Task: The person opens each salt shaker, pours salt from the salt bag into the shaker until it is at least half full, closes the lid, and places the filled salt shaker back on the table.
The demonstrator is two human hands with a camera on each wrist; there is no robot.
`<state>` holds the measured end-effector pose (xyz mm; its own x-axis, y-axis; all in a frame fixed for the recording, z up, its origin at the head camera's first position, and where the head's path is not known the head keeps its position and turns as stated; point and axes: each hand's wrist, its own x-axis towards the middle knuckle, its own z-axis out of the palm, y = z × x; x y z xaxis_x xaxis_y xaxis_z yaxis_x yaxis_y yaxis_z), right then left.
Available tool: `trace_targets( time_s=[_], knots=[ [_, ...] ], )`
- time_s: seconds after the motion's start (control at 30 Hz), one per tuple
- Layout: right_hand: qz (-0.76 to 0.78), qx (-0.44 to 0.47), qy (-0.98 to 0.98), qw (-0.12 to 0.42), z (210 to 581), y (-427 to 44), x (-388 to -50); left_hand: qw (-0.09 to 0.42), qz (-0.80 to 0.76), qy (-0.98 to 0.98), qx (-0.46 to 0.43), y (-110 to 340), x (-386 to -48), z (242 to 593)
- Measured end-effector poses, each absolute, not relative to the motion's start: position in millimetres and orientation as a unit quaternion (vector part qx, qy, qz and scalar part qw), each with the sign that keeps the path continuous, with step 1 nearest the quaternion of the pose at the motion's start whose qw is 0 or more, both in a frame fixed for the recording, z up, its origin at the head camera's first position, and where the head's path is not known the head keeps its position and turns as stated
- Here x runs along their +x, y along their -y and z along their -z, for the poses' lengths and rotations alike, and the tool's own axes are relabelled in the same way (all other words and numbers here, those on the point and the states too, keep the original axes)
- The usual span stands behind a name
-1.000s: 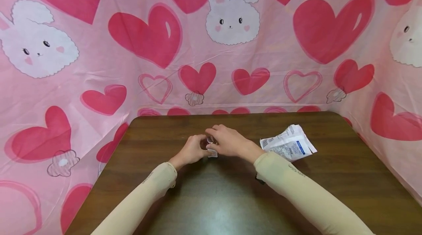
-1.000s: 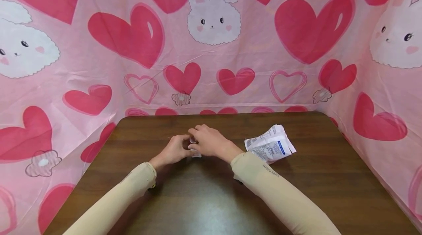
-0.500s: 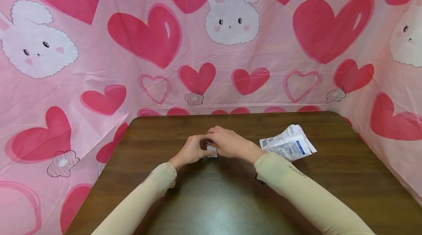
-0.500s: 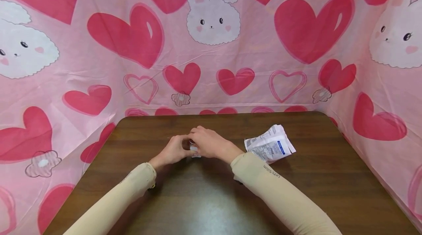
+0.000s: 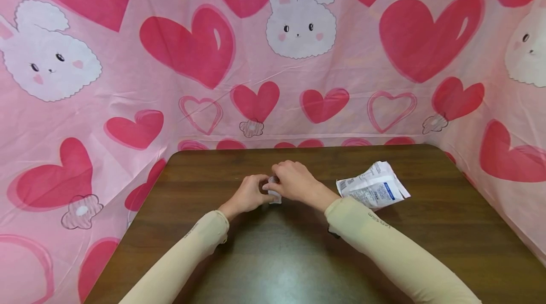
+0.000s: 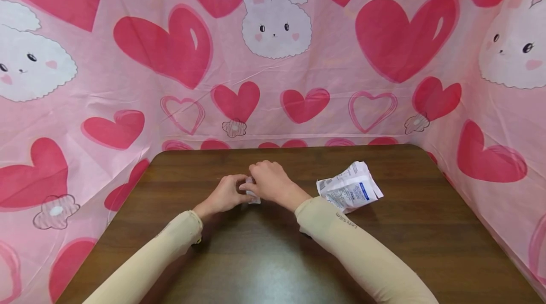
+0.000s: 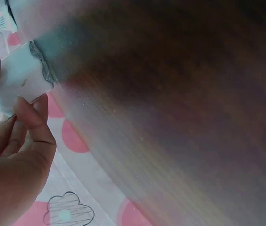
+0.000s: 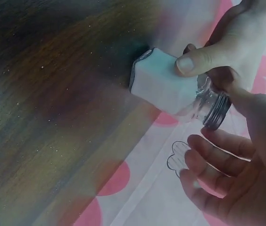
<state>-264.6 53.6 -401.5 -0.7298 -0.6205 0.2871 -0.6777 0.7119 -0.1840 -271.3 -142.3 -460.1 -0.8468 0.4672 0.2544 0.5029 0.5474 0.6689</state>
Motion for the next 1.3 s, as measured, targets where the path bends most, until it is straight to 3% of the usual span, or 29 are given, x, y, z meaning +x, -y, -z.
trace_targets(
  time_s=[0.43, 1.3],
  knots=[
    [-0.139, 0.409, 0.901, 0.038, 397.5, -60.3, -257.6, 0.020, 0.391, 0.879, -0.274, 143.3, -269.7, 460.9],
    [-0.186, 0.394, 0.900, 0.018, 396.8, -61.4, -262.4, 0.011, 0.369, 0.886, -0.281, 142.0, -272.8, 456.1]
  ],
)
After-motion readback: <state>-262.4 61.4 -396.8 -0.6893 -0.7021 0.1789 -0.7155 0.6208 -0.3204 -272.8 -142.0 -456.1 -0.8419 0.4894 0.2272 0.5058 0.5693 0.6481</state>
